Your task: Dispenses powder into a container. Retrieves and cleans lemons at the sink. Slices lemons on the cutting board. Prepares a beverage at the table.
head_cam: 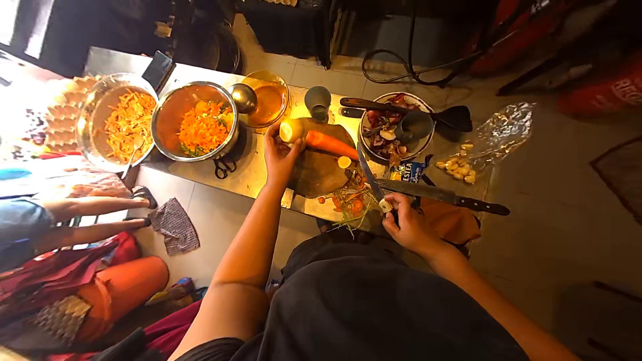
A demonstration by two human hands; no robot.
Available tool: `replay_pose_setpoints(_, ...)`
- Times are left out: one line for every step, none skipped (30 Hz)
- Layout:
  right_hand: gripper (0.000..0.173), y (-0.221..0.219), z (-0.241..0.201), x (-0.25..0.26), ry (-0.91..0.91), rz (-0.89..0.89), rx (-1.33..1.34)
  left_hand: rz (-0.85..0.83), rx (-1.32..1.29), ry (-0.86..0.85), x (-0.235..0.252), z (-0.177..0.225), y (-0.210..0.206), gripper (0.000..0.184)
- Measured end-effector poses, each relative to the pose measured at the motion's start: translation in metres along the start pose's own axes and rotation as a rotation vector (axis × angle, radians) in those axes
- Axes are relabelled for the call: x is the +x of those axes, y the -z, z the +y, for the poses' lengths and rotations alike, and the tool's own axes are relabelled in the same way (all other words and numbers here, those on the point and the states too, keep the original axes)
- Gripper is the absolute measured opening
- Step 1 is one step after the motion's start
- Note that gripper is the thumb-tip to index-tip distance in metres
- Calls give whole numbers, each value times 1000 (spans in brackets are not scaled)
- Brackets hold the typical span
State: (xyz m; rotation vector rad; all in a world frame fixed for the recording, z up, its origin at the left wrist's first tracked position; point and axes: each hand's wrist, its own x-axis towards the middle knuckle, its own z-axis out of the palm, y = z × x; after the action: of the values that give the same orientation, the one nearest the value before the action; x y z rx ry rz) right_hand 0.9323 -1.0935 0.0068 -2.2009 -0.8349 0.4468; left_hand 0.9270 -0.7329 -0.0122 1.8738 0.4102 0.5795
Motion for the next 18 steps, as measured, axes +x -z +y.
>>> replay_pose_setpoints(52,1,0,1,-29,-1,6,-47,-37,22,-14,11,2,75)
replay_pose_setpoints(57,2,-2,4,-71,-11,2,-95,-22,55,-30,19,3,80)
replay_pose_setpoints(59,3,-5,8,-116,-33,-14,-147,23,88,-45,23,1,80)
replay_pose_setpoints(58,4,-7,12,-152,-68,-43,-193,82,113,-60,26,-3,76)
replay_pose_setpoints(54,3,-9,17,-181,-109,-77,-231,144,126,-73,26,-8,70)
replay_pose_setpoints(49,1,-10,21,-205,-156,-110,-263,195,126,-85,25,-14,66)
replay_pose_setpoints(45,-1,-12,25,-220,-203,-145,-287,245,117,-94,21,-21,64)
replay_pose_setpoints(42,-4,-15,29,-232,-247,-180,-299,298,101,-101,15,-27,63)
replay_pose_setpoints(40,-6,-18,32,-245,-294,-215,-312,347,85,-106,11,-31,62)
replay_pose_setpoints(40,-10,-21,35,-257,-337,-246,-328,387,83,-110,9,-35,62)
replay_pose_setpoints(39,-14,-23,38,-267,-367,-270,-335,413,87,-114,7,-38,61)
replay_pose_setpoints(39,-18,-24,41,-265,-374,-289,-334,433,86,-116,9,-41,59)
replay_pose_setpoints(38,-22,-25,44,-260,-381,-308,-322,454,87,-117,11,-43,57)
replay_pose_setpoints(38,-25,-26,46,-253,-388,-319,-304,472,92,-117,14,-44,57)
replay_pose_setpoints(38,-27,-28,48,-243,-400,-328,-284,482,105,-118,17,-46,58)
replay_pose_setpoints(38,-30,-30,50,-231,-414,-335,-271,491,122,-119,17,-48,60)
replay_pose_setpoints(39,-33,-32,52,-213,-420,-343,-260,501,139,-119,17,-49,59)
replay_pose_setpoints(39,-35,-33,53,-195,-418,-352,-249,509,152,-119,18,-50,56)
